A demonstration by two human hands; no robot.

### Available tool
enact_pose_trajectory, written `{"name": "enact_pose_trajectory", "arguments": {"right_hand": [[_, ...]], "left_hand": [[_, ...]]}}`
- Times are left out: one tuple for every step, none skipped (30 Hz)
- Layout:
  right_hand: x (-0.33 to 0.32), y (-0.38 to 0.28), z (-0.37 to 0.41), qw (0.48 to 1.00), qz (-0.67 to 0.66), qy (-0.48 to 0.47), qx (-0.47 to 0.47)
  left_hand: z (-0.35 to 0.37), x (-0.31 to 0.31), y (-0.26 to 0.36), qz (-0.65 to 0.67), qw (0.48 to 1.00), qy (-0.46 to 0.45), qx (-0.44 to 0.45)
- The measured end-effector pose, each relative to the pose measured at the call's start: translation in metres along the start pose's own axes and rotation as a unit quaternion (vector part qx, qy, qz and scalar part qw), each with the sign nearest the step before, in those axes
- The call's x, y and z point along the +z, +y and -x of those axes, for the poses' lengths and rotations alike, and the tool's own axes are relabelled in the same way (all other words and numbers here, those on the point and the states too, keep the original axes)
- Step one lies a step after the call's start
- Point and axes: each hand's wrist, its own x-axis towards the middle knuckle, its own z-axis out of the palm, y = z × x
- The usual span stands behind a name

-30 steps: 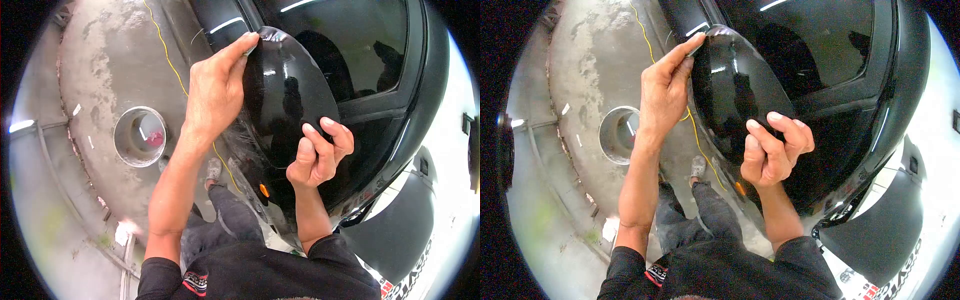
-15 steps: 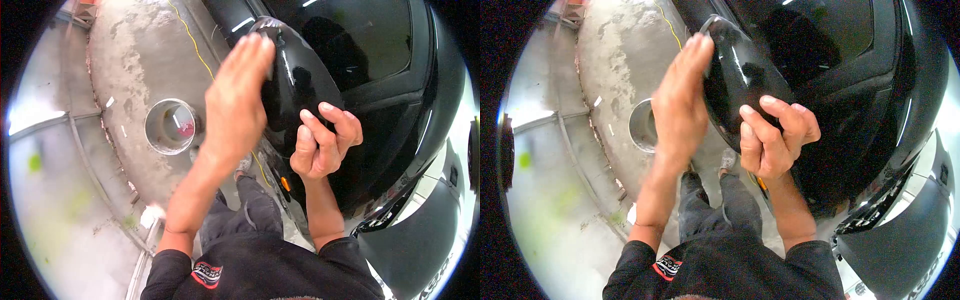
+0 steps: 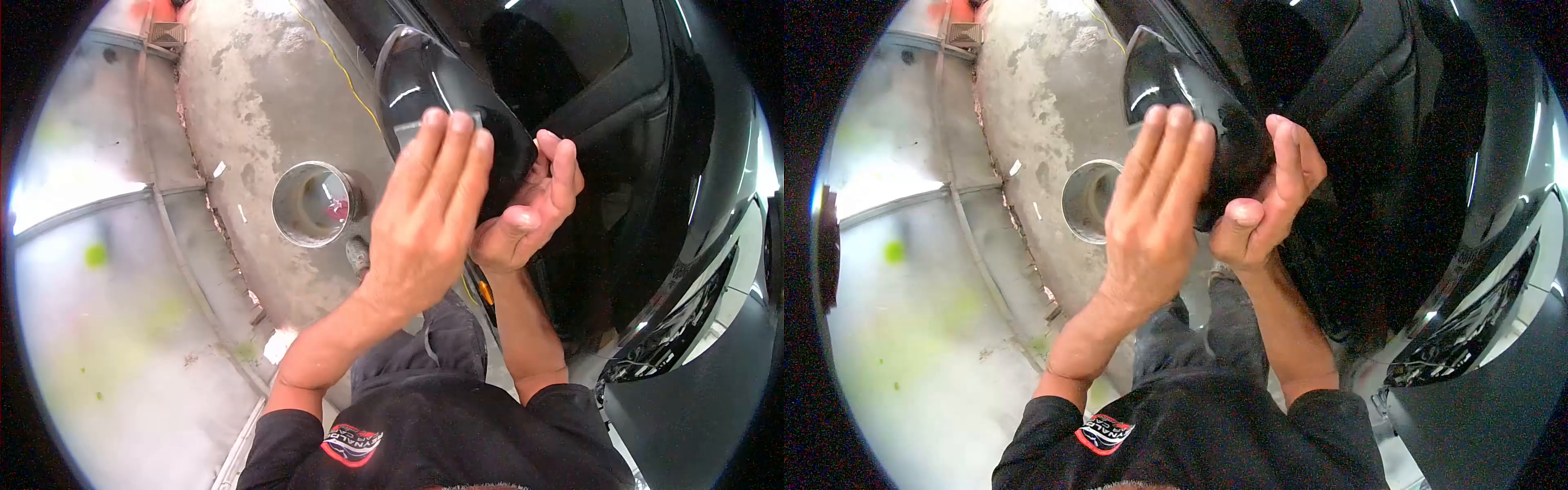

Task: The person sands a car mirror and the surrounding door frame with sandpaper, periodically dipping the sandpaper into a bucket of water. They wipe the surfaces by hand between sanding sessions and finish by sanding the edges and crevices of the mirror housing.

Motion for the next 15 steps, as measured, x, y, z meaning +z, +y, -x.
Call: {"name": "enact_pose_trajectory", "arguments": {"right_hand": [[0.0,0.0,0.0,1.0,-0.001,-0.002,0.003],[-0.001,0.0,0.001,1.0,-0.002,-0.004,0.007],[-0.001,0.0,0.001,1.0,-0.003,-0.006,0.01],[-0.001,-0.002,0.001,1.0,0.004,-0.007,0.01],[-0.001,-0.003,0.0,1.0,0.011,-0.007,0.01],[-0.002,-0.005,-0.002,1.0,0.018,-0.008,0.01],[-0.002,-0.006,-0.003,1.0,0.025,-0.008,0.01],[-0.001,-0.006,-0.001,1.0,0.01,0.012,0.014],[-0.002,-0.009,0.001,1.0,0.003,0.014,0.024],[-0.005,-0.015,0.005,0.999,-0.004,0.015,0.034],[-0.009,-0.02,0.009,0.999,-0.009,0.017,0.046],[-0.013,-0.022,0.014,0.998,-0.019,0.022,0.053],[-0.016,-0.022,0.018,0.997,-0.024,0.025,0.063],[-0.019,-0.022,0.022,0.997,-0.032,0.026,0.073],[-0.022,-0.022,0.025,0.996,-0.04,0.028,0.081]], "left_hand": [[0.004,0.0,0.004,-0.025,0.999,-0.011,0.024],[-0.001,-0.002,-0.001,-0.012,0.999,-0.003,0.031],[-0.008,-0.002,-0.009,0.007,0.999,-0.002,0.037],[-0.019,-0.005,-0.017,0.002,0.999,-0.012,0.031],[-0.026,-0.006,-0.021,-0.004,0.999,-0.021,0.025],[-0.028,-0.005,-0.02,-0.006,1.0,-0.02,0.018],[-0.024,-0.003,-0.016,-0.005,1.0,-0.012,0.019],[-0.015,0.001,-0.01,-0.005,1.0,-0.003,0.021],[-0.008,0.001,-0.004,-0.004,1.0,0.005,0.024],[0.0,-0.004,0.005,-0.002,0.999,-0.02,0.039],[0.008,-0.006,0.01,0.001,0.998,-0.04,0.057],[0.006,-0.004,0.006,0.005,0.996,-0.037,0.076],[0.003,-0.003,0.0,0.008,0.995,-0.036,0.092],[-0.005,-0.003,-0.009,-0.012,0.997,-0.027,0.076],[-0.018,-0.003,-0.019,-0.033,0.997,-0.016,0.062]]}}
